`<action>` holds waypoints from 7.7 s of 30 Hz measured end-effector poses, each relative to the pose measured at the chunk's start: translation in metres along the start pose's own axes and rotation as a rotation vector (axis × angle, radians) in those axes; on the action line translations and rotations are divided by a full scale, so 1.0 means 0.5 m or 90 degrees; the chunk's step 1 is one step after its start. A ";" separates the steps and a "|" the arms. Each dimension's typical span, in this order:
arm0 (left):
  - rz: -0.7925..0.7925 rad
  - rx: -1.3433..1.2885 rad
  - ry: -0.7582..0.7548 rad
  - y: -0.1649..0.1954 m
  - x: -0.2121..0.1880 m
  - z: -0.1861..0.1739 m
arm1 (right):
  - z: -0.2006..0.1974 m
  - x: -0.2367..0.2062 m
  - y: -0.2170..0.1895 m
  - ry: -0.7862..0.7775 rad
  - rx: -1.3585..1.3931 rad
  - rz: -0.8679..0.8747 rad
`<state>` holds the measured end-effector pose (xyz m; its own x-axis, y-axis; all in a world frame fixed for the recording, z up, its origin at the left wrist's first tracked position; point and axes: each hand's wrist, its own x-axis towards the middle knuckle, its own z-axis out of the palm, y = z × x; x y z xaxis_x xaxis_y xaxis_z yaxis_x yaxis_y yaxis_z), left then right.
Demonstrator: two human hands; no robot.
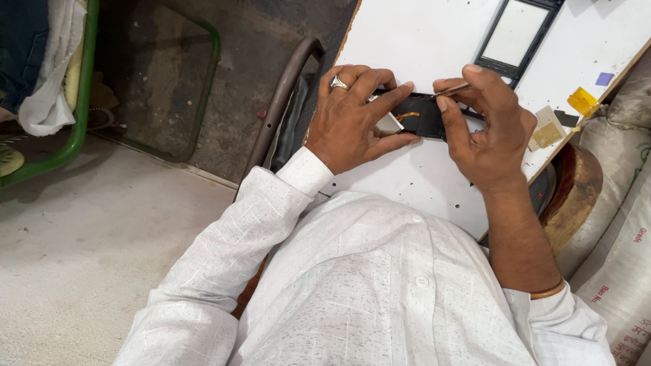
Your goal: The person uses a small metal tool to pry and adjust a ribbon cable on a black electronic component. The person repeatedly lifts and presses the cable connector while holding the component steady on a white workbench.
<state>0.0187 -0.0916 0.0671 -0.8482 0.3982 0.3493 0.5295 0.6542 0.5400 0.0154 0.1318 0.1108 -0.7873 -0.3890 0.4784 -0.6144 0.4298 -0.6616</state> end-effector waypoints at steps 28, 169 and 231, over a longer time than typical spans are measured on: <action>-0.012 0.014 -0.019 0.002 0.000 -0.003 | -0.012 0.003 0.002 -0.009 -0.026 0.026; -0.017 0.016 -0.018 0.005 -0.011 0.003 | 0.000 -0.004 0.015 0.014 -0.083 -0.015; -0.030 0.018 -0.029 0.015 -0.001 -0.006 | 0.000 0.001 0.007 0.005 -0.078 0.000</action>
<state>0.0230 -0.0889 0.0733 -0.8721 0.3952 0.2884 0.4891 0.6905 0.5329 0.0127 0.1332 0.1088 -0.7876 -0.3832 0.4826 -0.6155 0.5263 -0.5866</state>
